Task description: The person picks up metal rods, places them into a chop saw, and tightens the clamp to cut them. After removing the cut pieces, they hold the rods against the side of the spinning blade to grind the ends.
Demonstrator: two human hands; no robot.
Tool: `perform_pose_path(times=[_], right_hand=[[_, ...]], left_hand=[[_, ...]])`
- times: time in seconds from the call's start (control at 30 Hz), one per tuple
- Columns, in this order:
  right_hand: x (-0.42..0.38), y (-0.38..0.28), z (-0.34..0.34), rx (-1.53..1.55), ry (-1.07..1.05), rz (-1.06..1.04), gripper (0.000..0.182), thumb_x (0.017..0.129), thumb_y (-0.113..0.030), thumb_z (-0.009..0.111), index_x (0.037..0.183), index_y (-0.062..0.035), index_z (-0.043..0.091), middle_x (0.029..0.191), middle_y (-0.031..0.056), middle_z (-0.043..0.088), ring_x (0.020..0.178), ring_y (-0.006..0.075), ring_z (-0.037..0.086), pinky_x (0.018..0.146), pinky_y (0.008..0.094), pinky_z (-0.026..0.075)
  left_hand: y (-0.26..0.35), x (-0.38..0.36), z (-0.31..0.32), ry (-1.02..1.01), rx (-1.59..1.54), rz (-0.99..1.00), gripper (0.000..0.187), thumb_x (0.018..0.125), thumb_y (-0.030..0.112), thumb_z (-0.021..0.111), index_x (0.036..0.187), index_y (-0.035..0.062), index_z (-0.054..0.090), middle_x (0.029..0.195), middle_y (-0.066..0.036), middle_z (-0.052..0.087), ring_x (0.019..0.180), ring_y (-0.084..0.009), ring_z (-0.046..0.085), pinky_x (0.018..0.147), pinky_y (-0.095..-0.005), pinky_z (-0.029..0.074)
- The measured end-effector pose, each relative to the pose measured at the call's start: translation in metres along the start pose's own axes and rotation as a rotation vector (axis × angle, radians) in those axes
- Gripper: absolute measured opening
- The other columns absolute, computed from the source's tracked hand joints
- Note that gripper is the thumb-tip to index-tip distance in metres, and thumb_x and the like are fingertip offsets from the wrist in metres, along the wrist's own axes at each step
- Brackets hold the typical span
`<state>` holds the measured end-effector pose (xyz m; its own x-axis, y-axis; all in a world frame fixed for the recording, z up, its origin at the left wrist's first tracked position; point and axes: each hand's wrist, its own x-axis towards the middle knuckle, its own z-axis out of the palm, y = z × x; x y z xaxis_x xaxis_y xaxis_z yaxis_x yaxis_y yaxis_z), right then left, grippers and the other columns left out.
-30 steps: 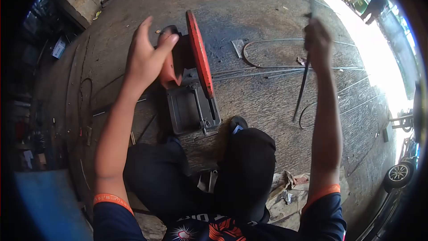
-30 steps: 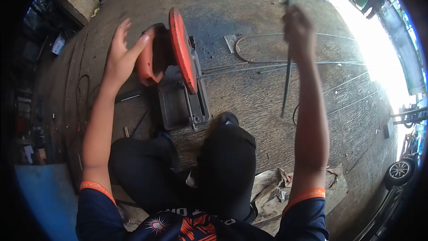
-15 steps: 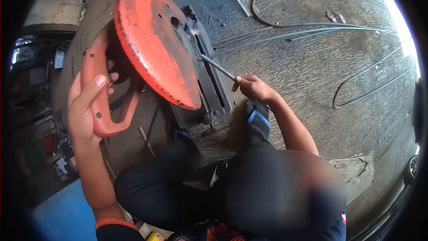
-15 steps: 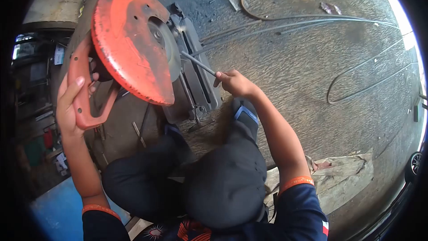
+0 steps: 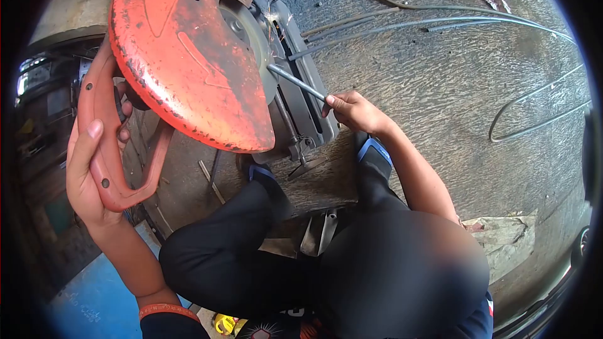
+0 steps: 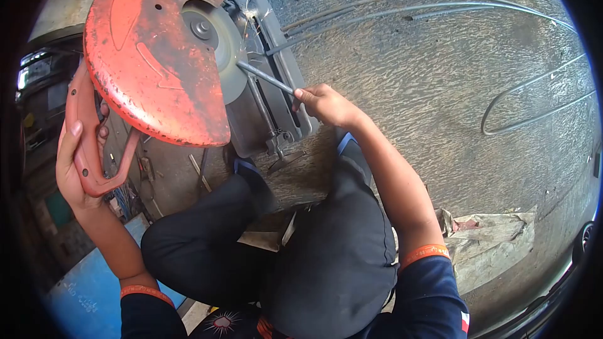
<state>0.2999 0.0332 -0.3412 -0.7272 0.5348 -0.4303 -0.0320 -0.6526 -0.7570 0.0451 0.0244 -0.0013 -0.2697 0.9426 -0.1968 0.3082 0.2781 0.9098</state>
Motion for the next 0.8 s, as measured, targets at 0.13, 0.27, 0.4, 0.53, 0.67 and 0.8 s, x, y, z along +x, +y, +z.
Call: perform_pose_path(times=[0.13, 0.27, 0.4, 0.53, 0.67, 0.8], right_hand=[[0.002, 0.002, 0.002, -0.234, 0.094, -0.068, 0.04, 0.098, -0.036, 0.045, 0.09, -0.0035, 0.067, 0.053, -0.0016, 0.04, 0.05, 0.0091, 0.038, 0.049, 0.029, 0.034], [0.0, -0.001, 0.01, -0.428, 0.219, -0.195, 0.041, 0.097, -0.036, 0.047, 0.092, 0.0005, 0.066, 0.067, 0.0143, 0.059, 0.065, 0.0224, 0.057, 0.066, 0.0367, 0.046], [0.002, 0.003, 0.016, -0.472, 0.305, -0.311, 0.042, 0.096, -0.039, 0.049, 0.087, -0.0013, 0.064, 0.054, -0.0001, 0.043, 0.052, 0.0114, 0.042, 0.052, 0.0305, 0.039], [-0.004, -0.008, 0.02, -0.598, 0.354, -0.201, 0.035, 0.095, -0.032, 0.05, 0.094, 0.0003, 0.063, 0.079, 0.0249, 0.061, 0.078, 0.0412, 0.06, 0.07, 0.0452, 0.046], [-0.006, -0.008, 0.024, -0.696, 0.411, -0.23, 0.03, 0.093, -0.029, 0.054, 0.09, -0.0002, 0.062, 0.072, 0.0239, 0.059, 0.073, 0.0438, 0.058, 0.064, 0.047, 0.046], [-0.008, -0.008, 0.03, -0.68, 0.45, -0.259, 0.024, 0.091, -0.024, 0.057, 0.089, -0.0006, 0.062, 0.068, 0.0225, 0.058, 0.069, 0.0433, 0.058, 0.061, 0.0469, 0.046]], left_hand=[[-0.001, 0.002, -0.007, -0.031, 0.06, -0.012, 0.062, 0.087, 0.022, 0.052, 0.137, -0.0094, 0.034, 0.128, -0.017, 0.05, 0.104, -0.0183, 0.052, 0.084, -0.0267, 0.041], [0.0, 0.0, -0.003, -0.008, -0.021, 0.005, 0.051, 0.09, 0.016, 0.053, 0.135, -0.0057, 0.038, 0.113, -0.015, 0.057, 0.083, -0.0154, 0.055, 0.078, -0.027, 0.047], [0.0, 0.002, -0.007, -0.017, 0.083, -0.015, 0.061, 0.088, 0.023, 0.052, 0.136, -0.0097, 0.035, 0.128, -0.017, 0.05, 0.106, -0.0187, 0.053, 0.084, -0.0266, 0.041], [0.0, 0.001, -0.006, -0.009, 0.1, -0.008, 0.061, 0.088, 0.023, 0.052, 0.137, -0.009, 0.035, 0.129, -0.017, 0.049, 0.107, -0.0188, 0.052, 0.085, -0.0269, 0.041], [0.0, 0.001, -0.006, -0.01, 0.083, -0.016, 0.061, 0.088, 0.024, 0.052, 0.137, -0.0086, 0.035, 0.129, -0.017, 0.049, 0.108, -0.0193, 0.052, 0.086, -0.0275, 0.04], [-0.001, 0.0, -0.004, 0.013, 0.057, -0.017, 0.061, 0.088, 0.023, 0.052, 0.138, -0.0078, 0.034, 0.13, -0.017, 0.048, 0.11, -0.02, 0.051, 0.088, -0.0285, 0.039]])
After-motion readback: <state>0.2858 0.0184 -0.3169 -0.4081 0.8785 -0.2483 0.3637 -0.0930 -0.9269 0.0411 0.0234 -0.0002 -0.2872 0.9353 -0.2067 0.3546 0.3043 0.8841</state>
